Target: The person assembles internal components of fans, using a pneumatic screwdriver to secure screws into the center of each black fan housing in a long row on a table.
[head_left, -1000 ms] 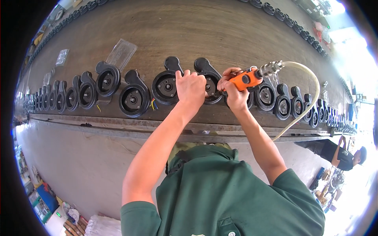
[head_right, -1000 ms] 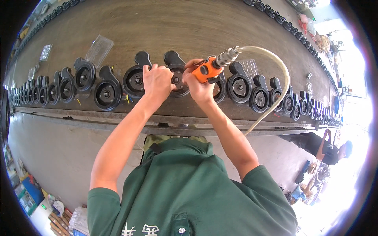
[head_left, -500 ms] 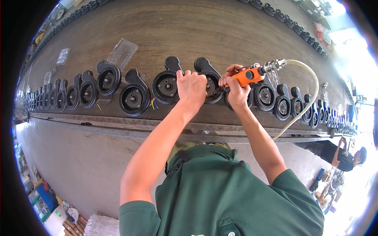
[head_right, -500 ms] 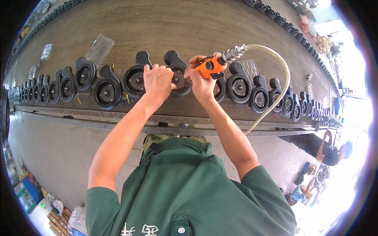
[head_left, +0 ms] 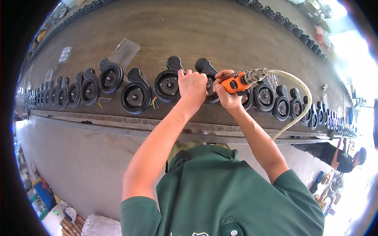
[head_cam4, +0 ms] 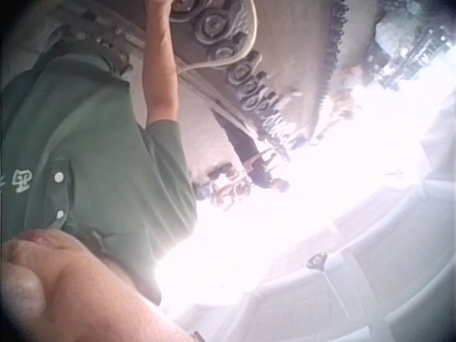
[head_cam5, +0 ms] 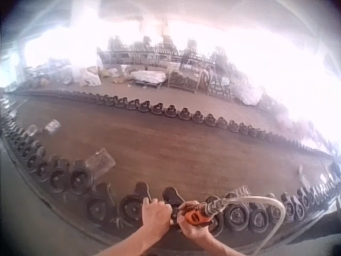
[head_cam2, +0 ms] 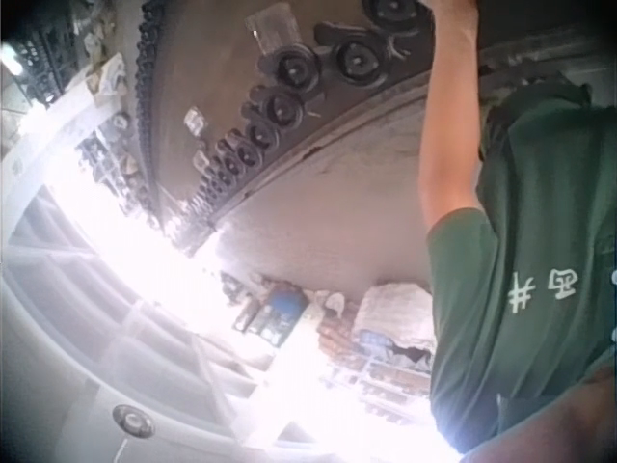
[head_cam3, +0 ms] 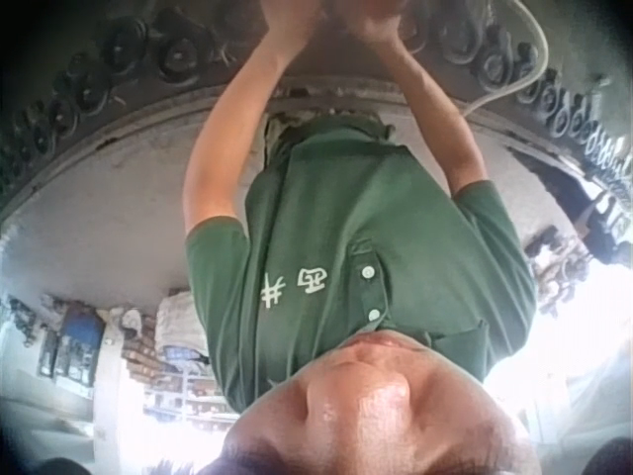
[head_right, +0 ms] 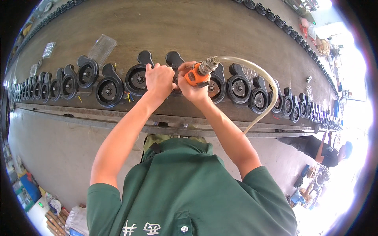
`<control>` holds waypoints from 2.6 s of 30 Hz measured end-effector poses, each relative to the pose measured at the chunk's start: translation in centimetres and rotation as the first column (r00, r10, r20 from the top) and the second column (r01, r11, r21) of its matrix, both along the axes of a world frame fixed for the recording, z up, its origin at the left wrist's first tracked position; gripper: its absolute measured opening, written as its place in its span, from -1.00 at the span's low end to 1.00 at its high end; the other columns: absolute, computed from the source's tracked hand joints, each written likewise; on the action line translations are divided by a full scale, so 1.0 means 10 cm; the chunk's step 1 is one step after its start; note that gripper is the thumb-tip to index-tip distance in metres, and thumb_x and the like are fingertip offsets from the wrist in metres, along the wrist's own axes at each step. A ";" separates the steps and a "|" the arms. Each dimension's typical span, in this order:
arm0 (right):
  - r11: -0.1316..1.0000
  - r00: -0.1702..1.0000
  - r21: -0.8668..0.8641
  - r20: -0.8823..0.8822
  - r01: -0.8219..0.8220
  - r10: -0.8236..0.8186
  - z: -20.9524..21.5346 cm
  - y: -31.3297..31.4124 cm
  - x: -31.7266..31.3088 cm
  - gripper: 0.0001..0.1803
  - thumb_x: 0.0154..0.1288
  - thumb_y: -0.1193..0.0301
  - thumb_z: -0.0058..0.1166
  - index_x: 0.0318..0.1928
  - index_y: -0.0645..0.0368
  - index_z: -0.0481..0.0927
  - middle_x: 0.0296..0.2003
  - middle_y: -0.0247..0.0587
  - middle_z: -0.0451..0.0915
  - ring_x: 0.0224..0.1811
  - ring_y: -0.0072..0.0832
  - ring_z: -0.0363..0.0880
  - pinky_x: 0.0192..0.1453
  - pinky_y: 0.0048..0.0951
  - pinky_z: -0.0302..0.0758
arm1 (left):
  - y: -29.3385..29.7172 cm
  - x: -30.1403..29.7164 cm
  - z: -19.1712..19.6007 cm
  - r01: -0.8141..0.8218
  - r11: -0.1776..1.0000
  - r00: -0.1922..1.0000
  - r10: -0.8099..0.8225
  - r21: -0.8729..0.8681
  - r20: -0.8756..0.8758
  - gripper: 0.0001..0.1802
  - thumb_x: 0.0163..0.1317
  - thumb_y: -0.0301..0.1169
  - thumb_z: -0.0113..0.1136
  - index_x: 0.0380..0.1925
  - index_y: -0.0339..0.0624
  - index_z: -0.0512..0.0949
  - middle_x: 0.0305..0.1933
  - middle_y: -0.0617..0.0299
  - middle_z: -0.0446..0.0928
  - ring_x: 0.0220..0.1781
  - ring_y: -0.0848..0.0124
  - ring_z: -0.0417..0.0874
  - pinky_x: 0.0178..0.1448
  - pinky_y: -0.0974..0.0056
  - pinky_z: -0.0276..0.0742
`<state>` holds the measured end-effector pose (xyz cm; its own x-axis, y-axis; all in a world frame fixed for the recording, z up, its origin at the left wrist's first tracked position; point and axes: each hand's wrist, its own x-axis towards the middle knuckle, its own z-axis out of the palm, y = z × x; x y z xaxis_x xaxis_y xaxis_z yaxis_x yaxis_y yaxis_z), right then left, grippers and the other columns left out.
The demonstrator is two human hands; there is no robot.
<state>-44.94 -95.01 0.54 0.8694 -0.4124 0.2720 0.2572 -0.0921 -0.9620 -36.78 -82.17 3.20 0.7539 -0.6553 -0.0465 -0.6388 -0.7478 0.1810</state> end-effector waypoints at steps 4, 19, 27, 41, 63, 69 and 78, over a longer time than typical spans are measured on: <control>0.988 0.998 0.143 -0.006 -0.062 0.064 0.06 -0.03 0.00 -0.75 0.18 0.63 0.15 -0.10 0.24 0.57 -0.38 -0.38 0.58 -0.34 -0.64 0.54 -0.24 -0.53 0.49 | 0.13 0.07 0.02 -0.037 0.991 0.976 0.008 -0.129 -0.218 -0.55 -0.14 -0.13 0.64 -0.22 -0.07 0.81 -0.10 0.17 0.75 0.14 0.19 0.67 0.34 -0.02 0.41; 0.935 0.995 0.343 0.072 -0.089 0.068 0.28 0.19 0.38 -0.74 0.23 0.63 -0.08 -0.05 0.32 0.42 -0.48 -0.24 0.44 -0.47 -0.49 0.40 -0.25 -0.31 0.50 | 0.15 -0.74 -0.44 -0.949 0.241 0.183 -0.110 -0.205 -0.977 -0.43 0.47 -0.34 0.22 0.31 -0.44 0.28 0.07 0.05 0.52 -0.19 0.42 0.70 -0.19 0.30 0.68; 0.930 0.995 0.352 0.027 -0.102 0.099 0.23 0.21 0.43 -0.73 0.23 0.61 -0.08 -0.04 0.32 0.42 -0.46 -0.25 0.44 -0.45 -0.51 0.40 -0.24 -0.32 0.49 | -0.04 -0.66 -0.87 -0.895 0.217 0.405 0.033 -0.389 -0.914 -0.53 0.35 -0.40 0.12 0.19 -0.48 0.44 0.00 -0.27 0.65 -0.02 0.03 0.74 0.12 0.09 0.60; 0.947 0.972 0.223 0.007 -0.231 0.235 0.20 0.26 0.41 -0.75 0.24 0.66 -0.07 -0.05 0.25 0.39 -0.44 -0.28 0.46 -0.40 -0.51 0.45 -0.20 -0.36 0.51 | -0.03 -0.63 -0.87 -0.840 0.173 0.513 -0.051 -0.513 -0.857 -0.50 0.23 -0.42 0.06 0.16 -0.44 0.48 0.06 -0.30 0.63 0.16 -0.14 0.66 0.28 0.04 0.53; 0.951 0.980 0.236 0.031 -0.198 0.197 0.16 0.32 0.51 -0.78 0.20 0.65 0.09 -0.11 0.31 0.52 -0.40 -0.28 0.58 -0.42 -0.60 0.56 -0.31 -0.50 0.56 | -0.15 -0.64 -1.04 -0.823 0.215 0.561 0.161 -0.525 -0.812 -0.50 0.31 -0.36 0.11 0.15 -0.52 0.43 -0.36 -0.10 0.66 -0.41 0.27 0.75 -0.36 0.18 0.65; 0.968 0.978 0.143 0.035 -0.208 0.205 0.09 0.27 0.40 -0.71 0.28 0.64 -0.02 0.02 0.27 0.41 -0.39 -0.29 0.46 -0.40 -0.55 0.42 -0.19 -0.40 0.51 | -0.12 -0.64 -1.00 -0.784 0.268 0.613 0.182 -0.561 -0.769 -0.46 0.29 -0.40 0.04 0.23 -0.53 0.38 -0.33 -0.09 0.66 -0.38 0.23 0.77 -0.30 0.16 0.69; 0.981 0.991 0.142 0.021 -0.135 0.133 0.24 0.22 0.36 -0.70 0.25 0.62 -0.04 0.01 0.32 0.40 -0.44 -0.26 0.50 -0.42 -0.49 0.50 -0.22 -0.37 0.54 | -0.09 -0.69 -0.97 -0.757 0.264 0.647 0.185 -0.597 -0.739 -0.49 0.28 -0.40 0.10 0.17 -0.54 0.42 -0.31 -0.14 0.65 -0.39 0.23 0.74 -0.27 0.16 0.66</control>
<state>-41.38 -92.84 2.92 0.9165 -0.3279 0.2291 0.2691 0.0818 -0.9596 -43.64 -83.07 -6.45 0.9805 -0.0775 -0.1805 0.1681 -0.1443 0.9751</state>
